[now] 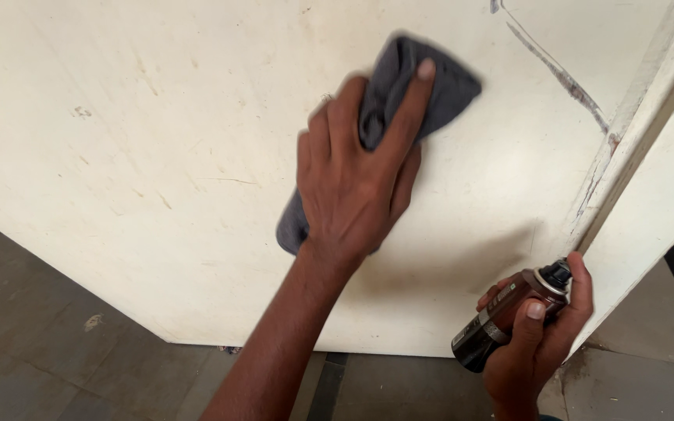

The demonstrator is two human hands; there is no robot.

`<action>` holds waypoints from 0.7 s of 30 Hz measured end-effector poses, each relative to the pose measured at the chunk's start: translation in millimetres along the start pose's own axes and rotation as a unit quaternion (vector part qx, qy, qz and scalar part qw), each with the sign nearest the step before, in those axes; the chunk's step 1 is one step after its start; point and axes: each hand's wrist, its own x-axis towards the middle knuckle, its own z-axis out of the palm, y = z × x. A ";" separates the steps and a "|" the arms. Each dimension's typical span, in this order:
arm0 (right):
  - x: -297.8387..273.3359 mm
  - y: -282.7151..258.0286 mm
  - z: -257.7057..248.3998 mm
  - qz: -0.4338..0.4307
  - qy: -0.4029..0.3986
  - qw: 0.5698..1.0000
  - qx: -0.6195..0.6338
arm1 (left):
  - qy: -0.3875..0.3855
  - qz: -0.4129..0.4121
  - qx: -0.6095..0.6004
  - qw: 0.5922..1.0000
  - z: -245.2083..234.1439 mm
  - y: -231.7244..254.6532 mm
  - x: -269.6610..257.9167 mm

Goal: The person sits on the floor and repeatedly sprays a cleaning agent onto a white wall while wiping the surface with a dark cloth. The person focuses on the lower section of the wall, moving the cloth in circular and back-and-forth motions to remove marks.

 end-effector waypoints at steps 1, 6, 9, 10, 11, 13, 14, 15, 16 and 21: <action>1.2 -0.7 -0.6 0.000 0.003 1.000 -0.001 | 0.005 0.003 0.003 1.000 3.3 0.1 1.9; 5.5 2.7 -1.6 0.005 -0.006 1.000 0.000 | -0.149 0.196 -0.017 0.969 1.6 40.4 -39.0; 5.2 7.9 -6.5 0.014 -0.001 1.000 0.028 | -0.134 0.202 -0.042 0.969 -4.7 48.0 -56.3; 4.9 9.7 -8.1 0.013 0.002 1.000 0.028 | -0.152 0.172 -0.031 0.973 -5.1 45.0 -52.2; 5.6 10.7 -9.7 0.012 0.004 1.000 0.027 | -0.170 0.142 -0.020 0.975 -4.1 38.2 -41.2; 7.5 11.8 -10.2 0.016 0.010 1.000 0.020 | -0.148 0.066 -0.031 0.986 -1.9 15.3 -7.8; 8.4 11.9 -9.6 0.021 0.013 1.000 0.013 | -0.107 0.020 -0.054 0.993 -1.8 2.6 10.6; 9.3 12.2 -8.6 0.027 0.015 0.999 0.008 | -0.027 -0.020 -0.002 0.999 -2.9 -8.3 26.3; 10.4 12.3 -8.3 0.030 0.018 0.999 0.008 | 0.054 -0.059 0.049 0.996 -4.2 -14.1 37.0; 17.3 10.9 -10.2 0.039 0.027 0.999 0.021 | -0.202 0.077 -0.018 0.976 -0.3 19.0 14.9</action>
